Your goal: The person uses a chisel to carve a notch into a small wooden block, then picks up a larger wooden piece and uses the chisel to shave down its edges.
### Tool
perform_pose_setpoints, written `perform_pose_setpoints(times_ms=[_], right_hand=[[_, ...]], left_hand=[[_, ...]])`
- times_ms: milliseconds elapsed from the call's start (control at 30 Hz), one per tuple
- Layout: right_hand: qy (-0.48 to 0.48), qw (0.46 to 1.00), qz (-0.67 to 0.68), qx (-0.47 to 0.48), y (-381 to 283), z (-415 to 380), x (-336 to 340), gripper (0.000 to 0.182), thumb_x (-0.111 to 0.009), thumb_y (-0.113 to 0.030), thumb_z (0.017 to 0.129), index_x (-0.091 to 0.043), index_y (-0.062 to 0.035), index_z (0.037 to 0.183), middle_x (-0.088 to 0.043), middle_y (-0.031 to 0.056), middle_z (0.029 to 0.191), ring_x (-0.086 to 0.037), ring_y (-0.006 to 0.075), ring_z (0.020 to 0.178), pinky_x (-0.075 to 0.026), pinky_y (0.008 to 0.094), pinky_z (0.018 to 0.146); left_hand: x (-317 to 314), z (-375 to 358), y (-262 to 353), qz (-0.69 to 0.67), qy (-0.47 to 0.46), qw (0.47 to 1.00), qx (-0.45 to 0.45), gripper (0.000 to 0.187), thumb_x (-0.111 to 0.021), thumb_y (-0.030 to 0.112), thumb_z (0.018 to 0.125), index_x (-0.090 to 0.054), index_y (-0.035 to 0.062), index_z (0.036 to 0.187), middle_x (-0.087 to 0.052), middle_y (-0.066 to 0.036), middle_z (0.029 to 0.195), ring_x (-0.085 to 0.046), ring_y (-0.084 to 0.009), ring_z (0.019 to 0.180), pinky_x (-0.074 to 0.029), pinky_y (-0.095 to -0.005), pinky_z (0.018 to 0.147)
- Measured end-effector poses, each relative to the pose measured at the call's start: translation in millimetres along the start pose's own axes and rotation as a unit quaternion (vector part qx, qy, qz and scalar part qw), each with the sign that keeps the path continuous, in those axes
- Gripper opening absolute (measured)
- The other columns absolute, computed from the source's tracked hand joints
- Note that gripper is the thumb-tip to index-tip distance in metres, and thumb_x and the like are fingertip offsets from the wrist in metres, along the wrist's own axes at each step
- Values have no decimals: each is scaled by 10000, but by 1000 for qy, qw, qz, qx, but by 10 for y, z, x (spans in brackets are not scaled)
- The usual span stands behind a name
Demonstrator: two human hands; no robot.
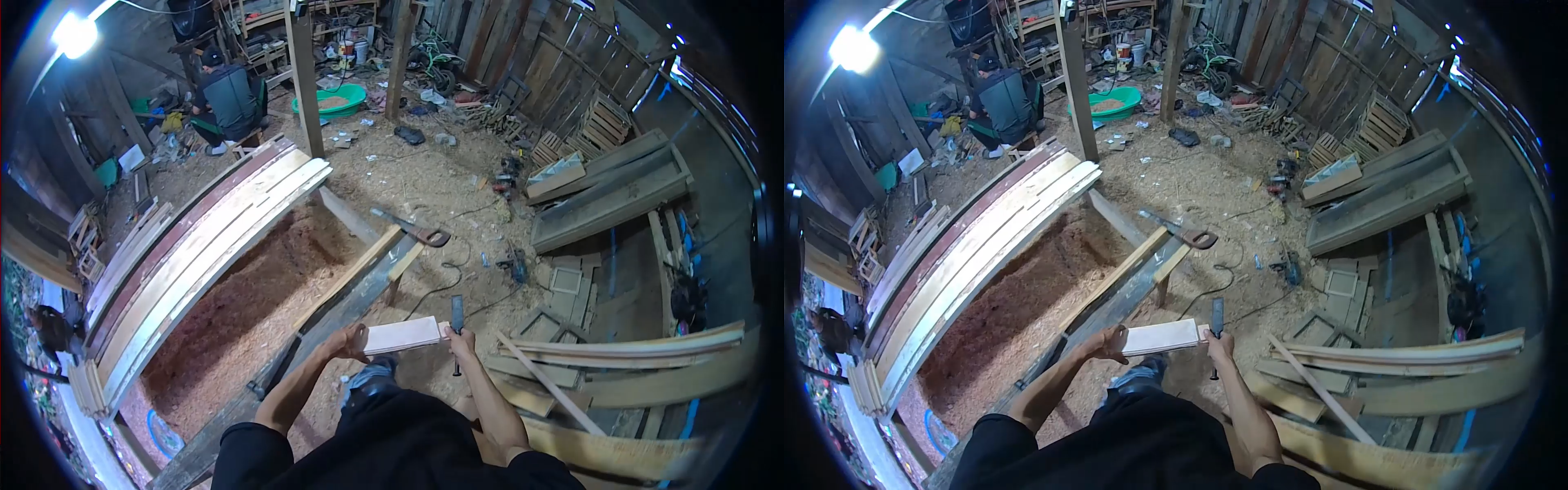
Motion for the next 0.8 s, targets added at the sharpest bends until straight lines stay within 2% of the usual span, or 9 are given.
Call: perform_pose_setpoints(times_ms=[33, 133, 267, 433, 533, 567, 667, 700, 800], right_hand=[[-19, 999, -40, -29, -133, 118, 53, 180, -653, -219, 871, -608, -51, 824, -489, -14, 606, -430, 96, 446, -346, 265, 399], [-10, 998, -56, -30, -606, 558, 166, 198, -658, -233, 867, -610, -47, 823, -507, -7, 614, -432, 98, 442, -342, 267, 394], [-4, 994, -107, -5, -1252, 1228, 200, 219, -685, -246, 843, -611, -40, 826, -511, -2, 603, -430, 101, 436, -334, 278, 390], [-25, 983, -157, 92, -1669, 2137, 52, 232, -730, -243, 792, -632, -33, 797, -523, 16, 580, -460, 117, 459, -354, 311, 421], [-72, 964, -218, 132, -1962, 2563, -114, 215, -733, -228, 785, -651, -31, 807, -550, 25, 602, -469, 125, 489, -365, 314, 458], [-72, 961, -249, 98, -1992, 2691, -168, 275, -749, -252, 749, -682, -1, 840, -665, 114, 721, -615, 212, 679, -469, 362, 645], [-171, 962, -211, 29, -1876, 3286, -516, 245, -754, -228, 744, -691, -16, 848, -668, 93, 726, -626, 201, 689, -476, 350, 637], [-189, 944, -268, 17, -1854, 3483, -611, 237, -759, -214, 741, -698, -33, 881, -668, 77, 735, -629, 190, 666, -479, 338, 590], [-235, 917, -314, 72, -1933, 3822, -908, 260, -763, -232, 739, -700, -46, 910, -671, 82, 746, -622, 190, 645, -482, 337, 575]], left_hand=[[118, 186, 0, -20, 0, 999, 27, 952, -864, 485, 485, -468, 23, 1217, -548, -177, 1094, -528, -377, 1024, -441, -443, 897], [336, 735, 30, 19, 26, 999, 27, 960, -865, 467, 468, -463, 36, 1226, -548, -180, 1093, -526, -381, 1042, -450, -449, 882], [445, 1366, -130, -31, 77, 997, 0, 910, -850, 419, 501, -454, 24, 1219, -529, -204, 1086, -524, -400, 1022, -457, -465, 860], [708, 1865, -144, -73, 44, 993, 80, 900, -849, 391, 512, -449, 28, 1233, -484, -221, 1146, -480, -399, 1097, -443, -456, 895], [712, 2042, -282, -10, 42, 984, 173, 930, -850, 382, 519, -435, 43, 1278, -481, -208, 1198, -446, -383, 1160, -417, -466, 943], [719, 2099, -348, 0, 61, 979, 195, 944, -851, 378, 520, -427, 50, 1297, -478, -200, 1220, -440, -376, 1176, -406, -471, 959], [760, 2228, -537, -2, 124, 957, 263, 962, -853, 366, 523, -415, 61, 1323, -475, -184, 1247, -435, -363, 1201, -397, -466, 976], [728, 2260, -604, -1, 145, 951, 274, 970, -858, 352, 515, -412, 62, 1325, -478, -180, 1246, -441, -358, 1197, -397, -464, 978], [601, 2244, -588, 5, 198, 918, 344, 980, -870, 302, 487, -419, 67, 1324, -476, -174, 1262, -453, -346, 1194, -403, -456, 968]])
Point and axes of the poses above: each hand's wrist, its own z-axis towards the middle knuckle, its own x-axis out of the back of the hand, y = z × x, the point moved 8 cm from there along z, towards the middle knuckle
